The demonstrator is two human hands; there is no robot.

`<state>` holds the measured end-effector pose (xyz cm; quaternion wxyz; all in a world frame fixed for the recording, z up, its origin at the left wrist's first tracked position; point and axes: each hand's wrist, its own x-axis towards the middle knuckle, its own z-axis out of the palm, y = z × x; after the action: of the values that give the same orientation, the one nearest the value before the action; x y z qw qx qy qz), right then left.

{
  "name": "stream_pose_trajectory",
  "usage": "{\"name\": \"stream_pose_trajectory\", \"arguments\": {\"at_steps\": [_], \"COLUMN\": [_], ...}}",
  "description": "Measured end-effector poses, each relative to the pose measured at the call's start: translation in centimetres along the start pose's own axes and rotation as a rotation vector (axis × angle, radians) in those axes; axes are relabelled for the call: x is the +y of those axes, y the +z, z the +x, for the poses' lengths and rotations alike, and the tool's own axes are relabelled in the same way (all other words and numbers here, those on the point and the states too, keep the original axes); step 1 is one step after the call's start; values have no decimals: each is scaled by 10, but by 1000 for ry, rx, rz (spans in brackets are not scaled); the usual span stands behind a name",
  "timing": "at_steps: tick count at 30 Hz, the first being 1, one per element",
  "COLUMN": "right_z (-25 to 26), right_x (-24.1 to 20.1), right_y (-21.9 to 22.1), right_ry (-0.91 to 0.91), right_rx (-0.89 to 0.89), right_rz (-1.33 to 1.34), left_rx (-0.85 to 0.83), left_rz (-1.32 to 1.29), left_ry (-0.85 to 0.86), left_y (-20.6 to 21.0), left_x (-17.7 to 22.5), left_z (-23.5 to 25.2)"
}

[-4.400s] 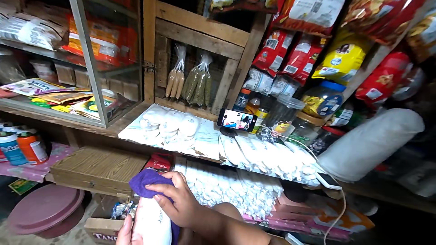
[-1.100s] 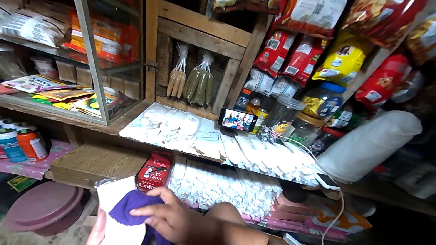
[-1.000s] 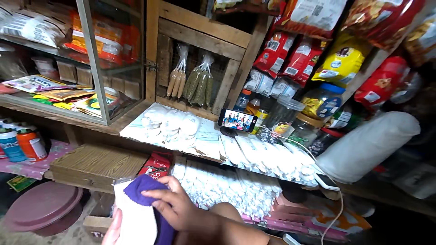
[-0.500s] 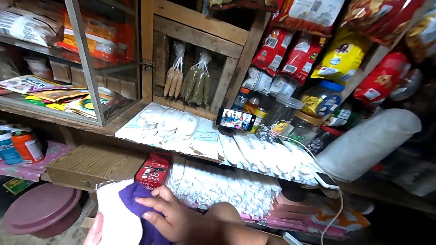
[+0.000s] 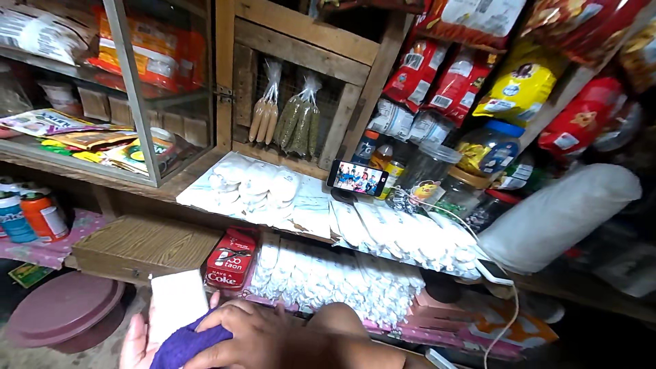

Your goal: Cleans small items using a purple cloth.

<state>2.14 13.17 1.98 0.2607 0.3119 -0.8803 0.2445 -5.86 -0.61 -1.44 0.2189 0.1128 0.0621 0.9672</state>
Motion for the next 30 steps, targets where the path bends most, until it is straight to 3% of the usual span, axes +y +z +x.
{"name": "stream_pose_trajectory", "arguments": {"at_steps": [4,6,8,13,18,24,27,30], "right_z": [3,5,6,7,10,5,3,4], "right_x": [2,5,10,22,17,13,6,-3], "right_y": [-8,-13,-17,-24,-30,-18,-12,-11], "right_ry": [103,192,260,428,534,402,333,293], "right_rx": [3,32,42,19,-18,-86,-132,-171], "right_rz": [-88,-129,-171,-271,-266,-217,-140,-64], "left_rx": [-151,-73,110,-16,-7,130,95,71], "left_rz": [293,378,422,424,482,481,391,304], "left_ry": [35,45,-4,-143,-178,-120,27,57], "left_y": [-25,-20,17,17,14,14,7,0], "left_x": [-14,-24,-36,-51,-55,-44,-39,-35], "left_z": [-3,-8,-17,-23,-24,-16,-8,-4]}}
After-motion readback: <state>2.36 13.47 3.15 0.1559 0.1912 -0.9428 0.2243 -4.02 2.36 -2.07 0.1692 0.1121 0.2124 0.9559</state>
